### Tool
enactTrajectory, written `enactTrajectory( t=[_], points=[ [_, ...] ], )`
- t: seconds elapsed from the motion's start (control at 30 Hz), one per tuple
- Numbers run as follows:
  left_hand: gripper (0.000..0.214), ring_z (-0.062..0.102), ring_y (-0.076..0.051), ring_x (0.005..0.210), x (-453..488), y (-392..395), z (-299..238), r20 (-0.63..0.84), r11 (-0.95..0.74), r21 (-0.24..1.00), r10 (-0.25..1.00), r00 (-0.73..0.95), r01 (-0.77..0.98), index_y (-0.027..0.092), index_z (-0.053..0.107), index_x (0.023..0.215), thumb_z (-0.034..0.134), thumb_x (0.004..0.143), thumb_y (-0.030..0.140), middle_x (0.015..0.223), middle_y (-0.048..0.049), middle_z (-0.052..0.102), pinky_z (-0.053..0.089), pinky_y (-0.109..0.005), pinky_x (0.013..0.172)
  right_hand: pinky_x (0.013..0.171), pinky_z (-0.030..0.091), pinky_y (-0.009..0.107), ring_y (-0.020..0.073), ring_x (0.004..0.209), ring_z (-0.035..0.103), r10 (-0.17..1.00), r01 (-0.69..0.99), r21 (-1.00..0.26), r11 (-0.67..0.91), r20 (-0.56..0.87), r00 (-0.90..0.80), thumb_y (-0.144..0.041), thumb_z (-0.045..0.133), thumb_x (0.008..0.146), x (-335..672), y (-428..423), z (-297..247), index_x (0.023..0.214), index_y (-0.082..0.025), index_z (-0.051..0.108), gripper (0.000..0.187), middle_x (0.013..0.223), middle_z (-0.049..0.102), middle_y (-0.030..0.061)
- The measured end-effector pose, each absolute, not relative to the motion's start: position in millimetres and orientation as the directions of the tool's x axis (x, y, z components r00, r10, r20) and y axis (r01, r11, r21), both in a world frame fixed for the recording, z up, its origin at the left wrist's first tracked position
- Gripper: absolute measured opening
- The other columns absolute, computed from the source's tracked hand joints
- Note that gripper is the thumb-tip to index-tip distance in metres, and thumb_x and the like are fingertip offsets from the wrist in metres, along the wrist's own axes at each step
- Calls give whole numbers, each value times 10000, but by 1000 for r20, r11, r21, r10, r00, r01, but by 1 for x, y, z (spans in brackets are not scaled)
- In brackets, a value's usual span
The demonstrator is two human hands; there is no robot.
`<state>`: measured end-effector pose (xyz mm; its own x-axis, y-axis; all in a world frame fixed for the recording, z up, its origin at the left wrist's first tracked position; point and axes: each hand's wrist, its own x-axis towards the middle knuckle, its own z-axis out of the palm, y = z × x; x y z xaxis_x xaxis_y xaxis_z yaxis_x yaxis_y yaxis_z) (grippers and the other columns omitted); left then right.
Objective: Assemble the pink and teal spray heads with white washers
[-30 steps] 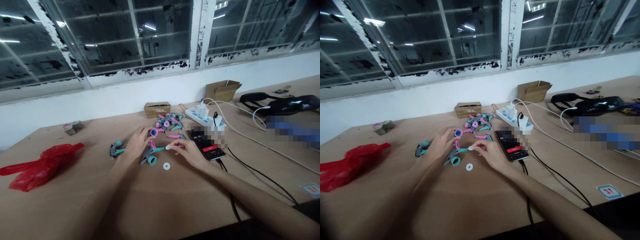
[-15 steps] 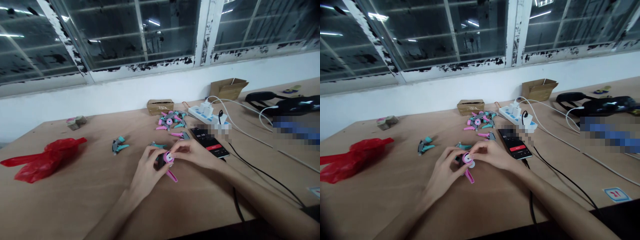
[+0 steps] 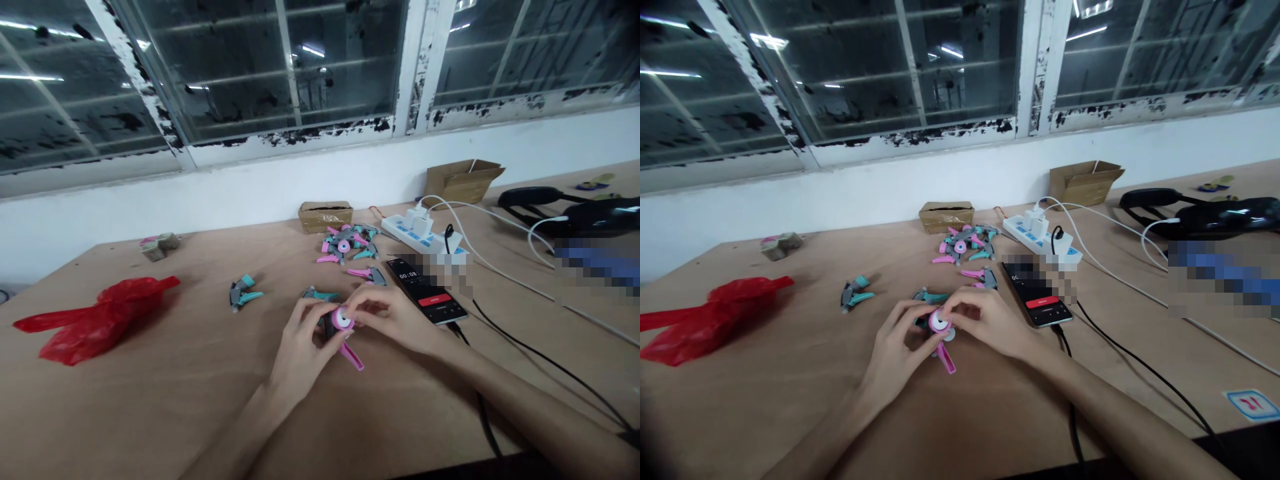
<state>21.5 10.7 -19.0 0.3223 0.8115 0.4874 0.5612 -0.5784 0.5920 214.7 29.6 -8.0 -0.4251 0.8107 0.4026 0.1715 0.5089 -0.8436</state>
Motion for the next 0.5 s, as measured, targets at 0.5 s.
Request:
enactTrajectory(
  t=[0.5],
  points=[
    [271,576,-181,913,19,10,-17,480,-629,506,774,413,590,266,593,1062,621,803,340,1031,-42,539,521,-353,791,702,523,259,130,725,648,764,309,-749,586,384,-518,-217,602,773,223,26,5,877,-210,684,132,826,704,10]
  ],
)
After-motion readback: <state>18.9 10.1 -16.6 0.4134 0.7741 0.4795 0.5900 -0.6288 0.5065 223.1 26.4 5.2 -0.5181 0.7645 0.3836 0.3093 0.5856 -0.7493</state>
